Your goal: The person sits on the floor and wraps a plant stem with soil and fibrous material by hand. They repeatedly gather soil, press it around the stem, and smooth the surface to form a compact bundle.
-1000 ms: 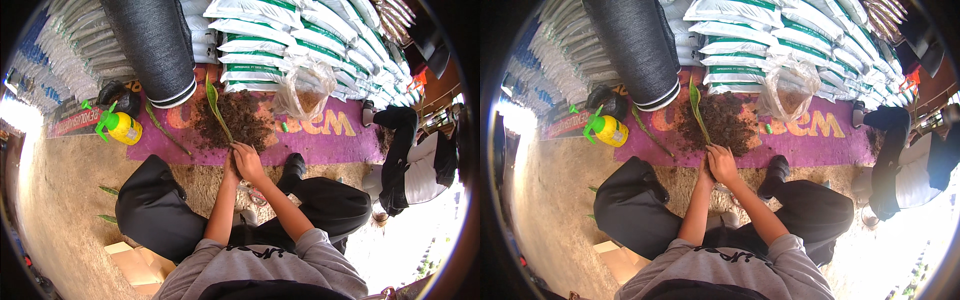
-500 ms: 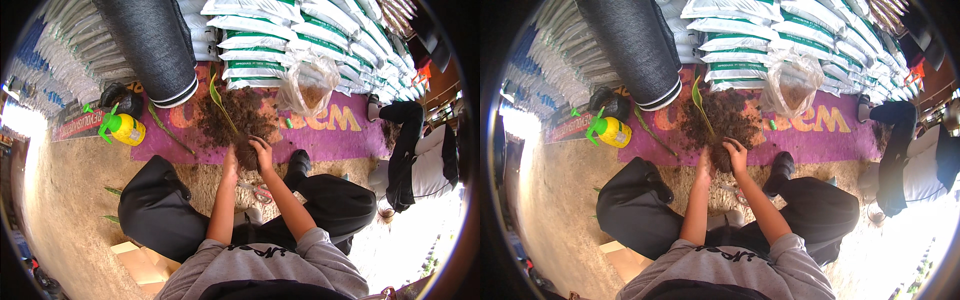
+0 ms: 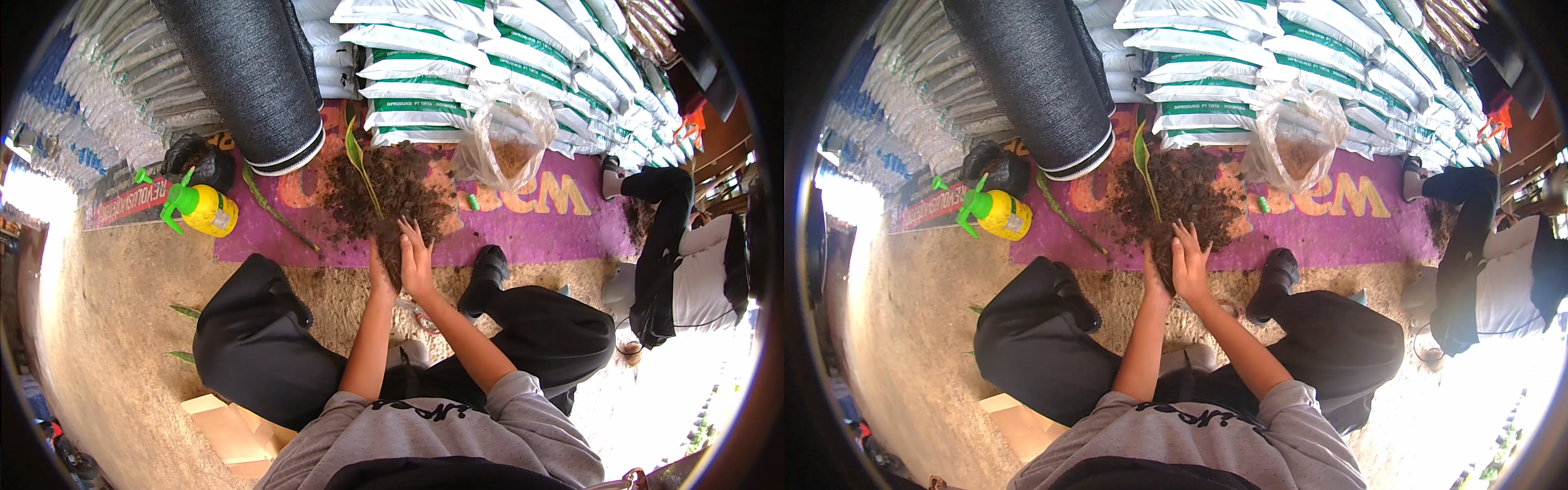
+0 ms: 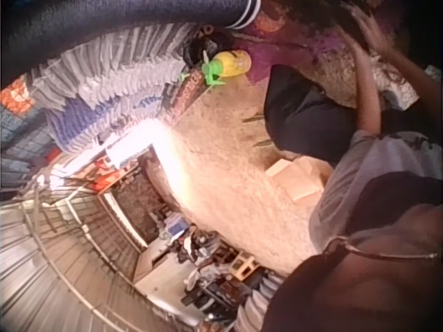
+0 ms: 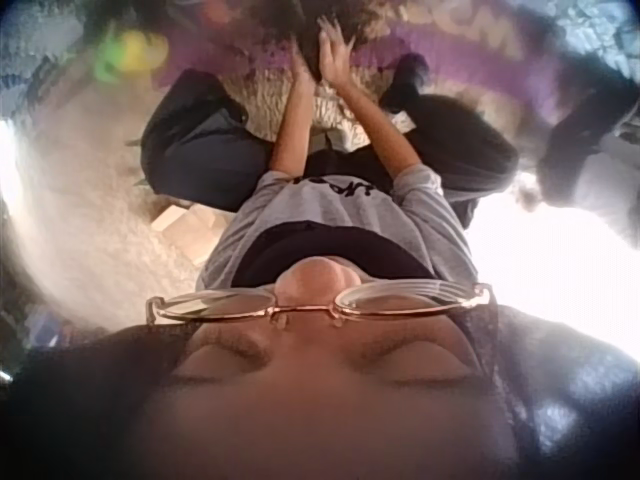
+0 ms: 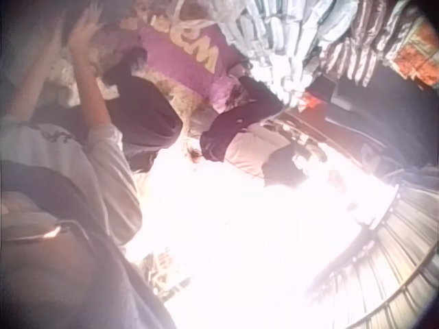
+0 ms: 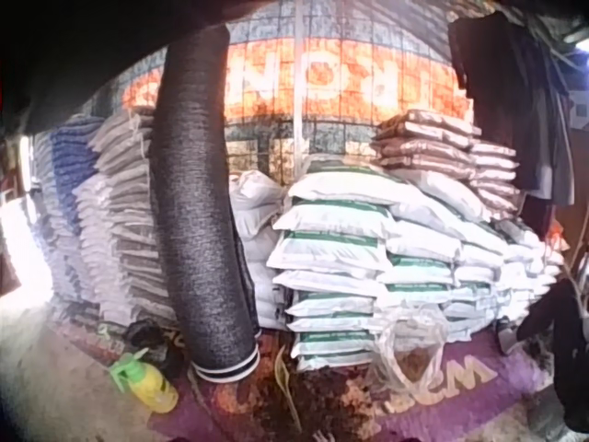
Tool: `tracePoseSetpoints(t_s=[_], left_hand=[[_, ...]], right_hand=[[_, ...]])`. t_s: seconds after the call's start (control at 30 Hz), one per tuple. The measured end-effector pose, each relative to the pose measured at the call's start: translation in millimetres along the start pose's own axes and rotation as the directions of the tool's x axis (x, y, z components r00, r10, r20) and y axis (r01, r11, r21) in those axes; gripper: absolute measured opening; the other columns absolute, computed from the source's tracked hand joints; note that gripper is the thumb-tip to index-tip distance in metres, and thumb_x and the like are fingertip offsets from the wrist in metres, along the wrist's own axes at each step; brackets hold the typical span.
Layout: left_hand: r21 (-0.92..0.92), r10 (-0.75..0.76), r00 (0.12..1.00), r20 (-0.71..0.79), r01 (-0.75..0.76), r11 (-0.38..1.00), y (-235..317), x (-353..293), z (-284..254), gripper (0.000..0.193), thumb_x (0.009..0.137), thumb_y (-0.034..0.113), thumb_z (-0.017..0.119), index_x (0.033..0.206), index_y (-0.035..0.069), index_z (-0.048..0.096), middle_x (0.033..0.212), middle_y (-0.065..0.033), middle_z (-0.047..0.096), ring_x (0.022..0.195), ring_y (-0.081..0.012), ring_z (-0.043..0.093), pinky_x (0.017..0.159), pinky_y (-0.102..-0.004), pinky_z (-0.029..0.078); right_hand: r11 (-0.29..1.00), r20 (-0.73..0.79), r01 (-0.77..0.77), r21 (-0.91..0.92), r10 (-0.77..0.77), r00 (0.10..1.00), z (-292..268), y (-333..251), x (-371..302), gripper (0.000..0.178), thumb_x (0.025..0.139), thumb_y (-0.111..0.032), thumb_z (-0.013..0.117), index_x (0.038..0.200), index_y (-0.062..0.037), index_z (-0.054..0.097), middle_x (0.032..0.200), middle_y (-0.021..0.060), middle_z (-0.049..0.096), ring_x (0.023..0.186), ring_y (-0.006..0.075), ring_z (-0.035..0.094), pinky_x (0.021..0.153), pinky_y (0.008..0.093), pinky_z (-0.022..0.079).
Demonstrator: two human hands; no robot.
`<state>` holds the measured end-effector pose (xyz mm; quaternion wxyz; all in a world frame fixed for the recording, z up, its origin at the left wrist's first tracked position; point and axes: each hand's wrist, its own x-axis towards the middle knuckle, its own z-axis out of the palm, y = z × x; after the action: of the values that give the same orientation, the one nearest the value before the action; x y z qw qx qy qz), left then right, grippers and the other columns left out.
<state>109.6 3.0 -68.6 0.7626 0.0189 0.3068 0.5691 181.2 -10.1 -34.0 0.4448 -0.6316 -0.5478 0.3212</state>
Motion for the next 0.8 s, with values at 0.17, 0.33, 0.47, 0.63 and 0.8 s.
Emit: tracePoseSetpoints(t_s=[0.17,0.33,0.47,0.63,0.8], left_hand=[[-0.101,-0.071,0.996,-0.063,0.064,0.993,7.5,0.2,-1.0,0.050,0.100,0.043,0.031,0.132,0.010,0.050,0.130,-0.0080,0.055,0.116,-0.0250,0.055,0.099,-0.0391,0.044],[-0.111,-0.068,0.997,-0.047,0.063,0.992,15.6,8.3,-6.3,0.047,0.100,0.040,0.031,0.131,0.011,0.051,0.130,-0.0085,0.055,0.115,-0.0256,0.056,0.098,-0.0406,0.046],[-0.106,-0.037,0.999,-0.020,0.035,0.994,16.3,11.8,-11.6,0.048,0.101,0.042,0.031,0.132,0.009,0.048,0.126,-0.0094,0.057,0.112,-0.0244,0.058,0.095,-0.0398,0.049],[-0.120,0.001,0.999,-0.046,-0.006,0.993,22.1,10.5,-12.2,0.049,0.100,0.045,0.031,0.131,0.011,0.046,0.122,-0.0097,0.057,0.111,-0.0244,0.058,0.092,-0.0395,0.050],[-0.126,0.003,0.997,-0.081,-0.013,0.992,22.9,5.8,-7.1,0.050,0.099,0.048,0.030,0.131,0.012,0.046,0.124,-0.0092,0.056,0.113,-0.0245,0.057,0.093,-0.0398,0.050]], right_hand=[[0.974,0.106,0.071,-0.216,-0.049,0.993,-4.4,-8.2,6.1,0.057,0.100,-0.046,0.032,0.139,-0.0070,0.043,0.151,0.0147,0.030,0.143,0.0367,0.017,0.109,0.0641,-0.003],[0.997,0.216,0.061,-0.055,-0.048,0.975,-8.7,-9.5,25.6,0.059,0.098,-0.048,0.036,0.141,-0.0090,0.040,0.153,0.0159,0.026,0.143,0.0376,0.016,0.112,0.0591,0.006],[0.977,0.396,0.209,0.046,-0.210,0.894,-6.4,-13.0,50.5,0.057,0.096,-0.046,0.043,0.134,-0.0047,0.048,0.146,0.0210,0.035,0.139,0.0383,0.026,0.112,0.0465,0.022],[0.982,0.558,0.188,0.032,-0.173,0.811,-0.8,-24.9,59.5,0.050,0.094,-0.044,0.049,0.114,0.0007,0.061,0.120,0.0226,0.058,0.118,0.0365,0.050,0.102,0.0472,0.033],[0.920,0.418,0.379,-0.100,-0.307,0.855,0.8,-31.3,52.3,0.044,0.092,-0.042,0.052,0.101,-0.0002,0.065,0.099,0.0166,0.061,0.099,0.0337,0.055,0.086,0.0420,0.037]])
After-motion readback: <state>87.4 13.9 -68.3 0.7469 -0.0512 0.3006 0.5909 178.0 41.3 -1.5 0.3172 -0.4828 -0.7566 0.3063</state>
